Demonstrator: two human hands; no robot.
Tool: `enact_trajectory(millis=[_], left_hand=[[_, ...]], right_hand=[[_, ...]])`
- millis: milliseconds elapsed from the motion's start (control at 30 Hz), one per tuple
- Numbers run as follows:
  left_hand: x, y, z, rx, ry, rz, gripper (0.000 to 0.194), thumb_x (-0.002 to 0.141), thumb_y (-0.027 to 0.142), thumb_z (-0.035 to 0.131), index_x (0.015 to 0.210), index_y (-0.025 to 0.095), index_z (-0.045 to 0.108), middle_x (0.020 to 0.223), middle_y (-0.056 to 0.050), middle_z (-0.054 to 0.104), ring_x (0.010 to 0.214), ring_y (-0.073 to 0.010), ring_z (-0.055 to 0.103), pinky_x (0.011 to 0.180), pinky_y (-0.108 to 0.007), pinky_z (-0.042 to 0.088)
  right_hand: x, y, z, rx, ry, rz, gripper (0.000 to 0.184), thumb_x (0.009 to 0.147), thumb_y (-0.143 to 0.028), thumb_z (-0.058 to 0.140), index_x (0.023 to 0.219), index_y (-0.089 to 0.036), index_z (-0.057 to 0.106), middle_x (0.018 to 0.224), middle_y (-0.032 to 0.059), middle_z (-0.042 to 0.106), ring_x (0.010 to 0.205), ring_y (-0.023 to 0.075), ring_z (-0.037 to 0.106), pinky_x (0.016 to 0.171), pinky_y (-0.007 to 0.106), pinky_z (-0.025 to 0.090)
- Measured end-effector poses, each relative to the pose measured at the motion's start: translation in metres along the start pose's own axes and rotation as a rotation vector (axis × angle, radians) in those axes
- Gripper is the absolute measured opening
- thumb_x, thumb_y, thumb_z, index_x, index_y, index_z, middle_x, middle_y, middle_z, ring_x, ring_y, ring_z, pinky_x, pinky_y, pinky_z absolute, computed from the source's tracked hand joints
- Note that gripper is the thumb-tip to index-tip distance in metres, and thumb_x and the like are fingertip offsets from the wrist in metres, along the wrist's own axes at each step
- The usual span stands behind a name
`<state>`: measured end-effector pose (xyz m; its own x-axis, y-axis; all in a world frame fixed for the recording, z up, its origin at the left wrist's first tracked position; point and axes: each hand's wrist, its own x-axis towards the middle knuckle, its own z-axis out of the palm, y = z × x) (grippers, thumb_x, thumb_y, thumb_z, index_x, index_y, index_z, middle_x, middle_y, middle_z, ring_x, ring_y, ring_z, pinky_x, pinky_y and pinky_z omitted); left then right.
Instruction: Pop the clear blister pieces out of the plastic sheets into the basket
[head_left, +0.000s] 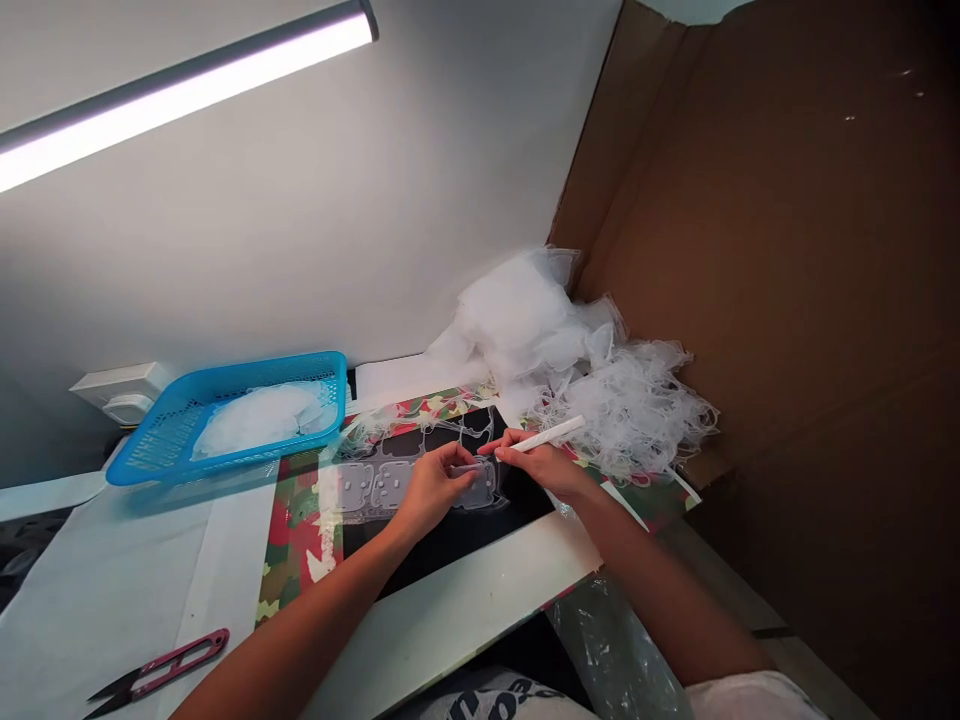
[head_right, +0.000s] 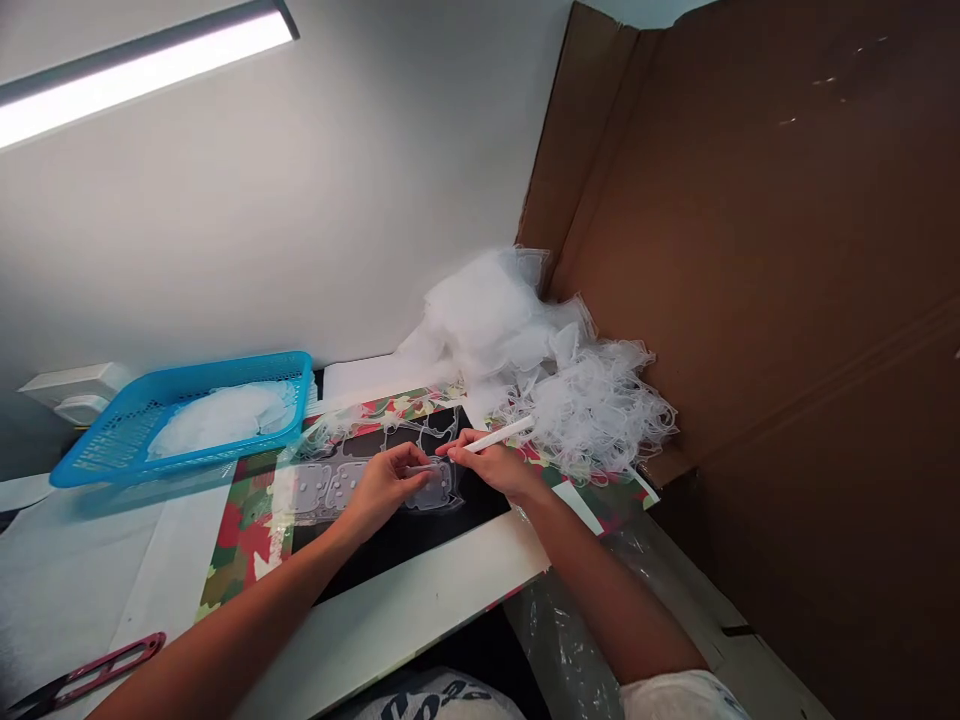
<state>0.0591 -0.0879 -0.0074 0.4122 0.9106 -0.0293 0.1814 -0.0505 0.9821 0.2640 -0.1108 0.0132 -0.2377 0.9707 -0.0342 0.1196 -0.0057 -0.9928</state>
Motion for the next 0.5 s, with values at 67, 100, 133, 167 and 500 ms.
enact_trajectory(millis=[67, 100, 133, 167, 500], left_hand=[[0.0, -0.001, 0.001, 0.065, 0.022, 0.04, 0.022, 0.075, 0.035, 0.07, 0.077, 0.016, 0.06, 0.072, 0.0, 0.063, 0.06, -0.0113, 0.053, 0.053, -0.02, 0.036], [0.0, -0.002, 0.002, 0.086, 0.032, 0.057, 0.021, 0.076, 0.035, 0.069, 0.077, 0.017, 0.06, 0.072, 0.001, 0.063, 0.06, -0.0114, 0.053, 0.053, -0.02, 0.036], [-0.001, -0.002, 0.002, 0.103, 0.042, 0.071, 0.02, 0.077, 0.035, 0.069, 0.076, 0.017, 0.06, 0.071, 0.001, 0.063, 0.06, -0.0115, 0.053, 0.053, -0.021, 0.036], [-0.003, -0.002, 0.003, 0.117, 0.054, 0.088, 0.019, 0.078, 0.034, 0.068, 0.075, 0.017, 0.06, 0.07, 0.001, 0.062, 0.061, -0.0118, 0.053, 0.054, -0.021, 0.037], [-0.022, -0.009, -0.004, -0.355, 0.197, 0.135, 0.026, 0.09, 0.039, 0.06, 0.084, 0.023, 0.041, 0.11, -0.007, 0.072, 0.092, -0.0192, 0.068, 0.073, -0.028, 0.048]], right_hand=[[0.005, -0.001, 0.002, -0.028, -0.043, 0.011, 0.028, 0.084, -0.044, 0.062, 0.073, -0.02, 0.055, 0.093, 0.0028, 0.071, 0.085, 0.0176, 0.059, 0.08, 0.03, 0.041], [0.007, 0.0, 0.003, -0.045, -0.049, 0.011, 0.028, 0.084, -0.044, 0.062, 0.074, -0.019, 0.056, 0.09, 0.0016, 0.069, 0.08, 0.0162, 0.057, 0.075, 0.028, 0.04], [0.008, 0.001, 0.004, -0.065, -0.042, 0.008, 0.027, 0.084, -0.044, 0.063, 0.074, -0.019, 0.057, 0.086, 0.0005, 0.068, 0.076, 0.015, 0.055, 0.07, 0.027, 0.038], [0.01, 0.003, 0.004, -0.091, -0.025, 0.003, 0.026, 0.083, -0.043, 0.063, 0.074, -0.019, 0.057, 0.082, -0.0005, 0.065, 0.072, 0.0141, 0.053, 0.066, 0.026, 0.036], [0.011, 0.028, -0.009, -0.395, 0.407, 0.022, 0.028, 0.079, -0.04, 0.057, 0.063, -0.022, 0.045, 0.058, -0.0043, 0.049, 0.058, 0.0142, 0.042, 0.056, 0.026, 0.028]])
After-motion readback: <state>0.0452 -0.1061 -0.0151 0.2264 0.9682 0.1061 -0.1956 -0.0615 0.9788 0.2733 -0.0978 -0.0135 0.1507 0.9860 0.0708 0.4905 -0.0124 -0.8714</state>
